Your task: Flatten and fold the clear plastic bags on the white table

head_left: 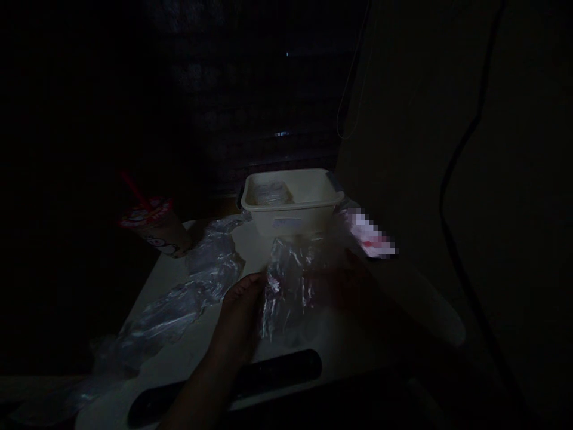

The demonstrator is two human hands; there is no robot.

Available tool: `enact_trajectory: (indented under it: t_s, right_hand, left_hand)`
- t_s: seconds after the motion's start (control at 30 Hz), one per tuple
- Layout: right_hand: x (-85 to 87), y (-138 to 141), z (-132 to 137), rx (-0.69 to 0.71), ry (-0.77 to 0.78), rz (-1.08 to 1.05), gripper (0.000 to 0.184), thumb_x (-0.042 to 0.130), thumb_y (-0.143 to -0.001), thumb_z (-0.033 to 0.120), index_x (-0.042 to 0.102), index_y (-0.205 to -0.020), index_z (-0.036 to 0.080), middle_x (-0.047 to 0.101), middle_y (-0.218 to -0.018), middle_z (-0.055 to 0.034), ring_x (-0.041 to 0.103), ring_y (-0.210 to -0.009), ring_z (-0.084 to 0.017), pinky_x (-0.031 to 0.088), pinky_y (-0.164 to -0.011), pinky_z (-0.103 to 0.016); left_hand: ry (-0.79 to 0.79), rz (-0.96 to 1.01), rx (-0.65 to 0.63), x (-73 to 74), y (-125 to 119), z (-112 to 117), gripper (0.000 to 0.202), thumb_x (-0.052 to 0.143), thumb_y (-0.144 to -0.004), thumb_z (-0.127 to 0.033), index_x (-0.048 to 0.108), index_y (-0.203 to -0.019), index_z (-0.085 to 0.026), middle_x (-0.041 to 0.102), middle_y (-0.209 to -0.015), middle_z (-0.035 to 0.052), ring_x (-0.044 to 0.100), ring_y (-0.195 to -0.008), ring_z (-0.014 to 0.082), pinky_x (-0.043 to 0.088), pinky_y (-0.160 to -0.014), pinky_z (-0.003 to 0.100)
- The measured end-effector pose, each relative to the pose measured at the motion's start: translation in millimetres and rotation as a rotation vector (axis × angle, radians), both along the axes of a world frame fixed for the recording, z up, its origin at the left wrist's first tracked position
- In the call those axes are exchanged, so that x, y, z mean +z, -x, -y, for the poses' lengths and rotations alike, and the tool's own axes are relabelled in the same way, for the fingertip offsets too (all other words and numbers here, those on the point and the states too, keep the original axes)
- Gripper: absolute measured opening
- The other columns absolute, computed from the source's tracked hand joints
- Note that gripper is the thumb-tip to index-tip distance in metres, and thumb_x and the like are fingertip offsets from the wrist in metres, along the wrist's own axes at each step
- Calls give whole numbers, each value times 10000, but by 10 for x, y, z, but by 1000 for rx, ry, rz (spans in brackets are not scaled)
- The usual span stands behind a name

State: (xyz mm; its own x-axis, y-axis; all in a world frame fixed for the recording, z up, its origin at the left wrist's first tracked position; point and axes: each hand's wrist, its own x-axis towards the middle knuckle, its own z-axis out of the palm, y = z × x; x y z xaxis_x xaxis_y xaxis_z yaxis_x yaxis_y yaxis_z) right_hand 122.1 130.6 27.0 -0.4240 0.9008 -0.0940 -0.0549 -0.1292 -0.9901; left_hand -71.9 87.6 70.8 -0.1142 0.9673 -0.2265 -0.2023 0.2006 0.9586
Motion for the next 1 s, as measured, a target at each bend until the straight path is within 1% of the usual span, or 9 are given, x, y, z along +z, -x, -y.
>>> enact_trajectory:
  t_s: [0.1, 0.2, 0.27, 0.37, 0.47, 0.6, 0.77, 0.9, 1.0]
  right_hand:
    - [-16, 114, 68, 63, 216, -192, 570, 181, -789, 518, 578, -960, 146, 641, -883, -98, 593, -820, -209, 458, -711, -398]
    - [-62, 204, 96, 46, 433, -283, 259, 503, -697, 349, 598, -853, 165, 648, -805, -49, 607, -742, -186, 451, -729, -393]
    - [-106, 238, 86, 29, 487, -236, 183, 597, -630, 272, 605, -776, 161, 644, -733, -26, 609, -679, -169, 459, -712, -377]
    - [-180, 240, 51, 38, 491, -201, 158, 624, -607, 271, 604, -708, 151, 632, -674, -22, 604, -650, -165, 464, -695, -372]
    - [-231, 192, 15, 66, 498, -183, 174, 622, -606, 297, 600, -692, 148, 625, -635, -23, 603, -641, -173, 467, -675, -381]
    - [-228, 113, 2, 60, 500, -152, 242, 631, -591, 336, 600, -725, 136, 642, -663, -32, 611, -633, -181, 479, -621, -357]
    - [-190, 84, 19, 82, 471, -83, 307, 697, -509, 335, 588, -707, 127, 635, -582, -22, 606, -530, -160, 477, -522, -301]
    - [-159, 98, 34, 31, 429, -99, 365, 728, -445, 326, 577, -710, 127, 625, -536, -4, 585, -461, -131, 467, -475, -272]
    - [-127, 98, 39, 0, 382, -80, 384, 729, -425, 341, 588, -709, 124, 624, -548, 2, 580, -453, -116, 466, -471, -253]
  left_hand:
    - [99, 233, 48, -113, 43, -36, 81, 545, -636, -219, 570, -685, -160, 636, -619, -15, 593, -570, 128, 450, -523, 207]
    - [231, 366, 1, -188, 109, -54, 147, 517, -667, -246, 593, -731, -137, 640, -638, 17, 594, -585, 132, 456, -526, 203]
    - [281, 414, -56, -206, 142, -57, 177, 502, -688, -259, 600, -753, -126, 637, -635, 26, 589, -570, 121, 457, -527, 194]
    - [272, 371, -144, -236, 174, -50, 160, 541, -677, -212, 604, -802, -135, 642, -676, 14, 591, -613, 104, 452, -585, 175]
    - [245, 206, -201, -309, 209, -42, 135, 605, -628, -187, 612, -757, -152, 641, -682, -5, 586, -628, 98, 439, -593, 169]
    - [165, 55, -248, -397, 253, -36, 138, 593, -648, -268, 619, -728, -159, 635, -661, -9, 570, -578, 97, 429, -548, 183]
    - [32, -38, -267, -392, 277, -27, 226, 546, -689, -333, 623, -805, -156, 635, -674, 2, 570, -599, 114, 432, -580, 207]
    - [54, -87, -311, -415, 326, -28, 249, 525, -703, -353, 607, -851, -170, 643, -708, 10, 573, -588, 117, 437, -547, 211]
    - [97, -39, -338, -453, 356, -32, 275, 581, -646, -316, 595, -884, -178, 652, -721, 17, 585, -594, 133, 452, -551, 239]
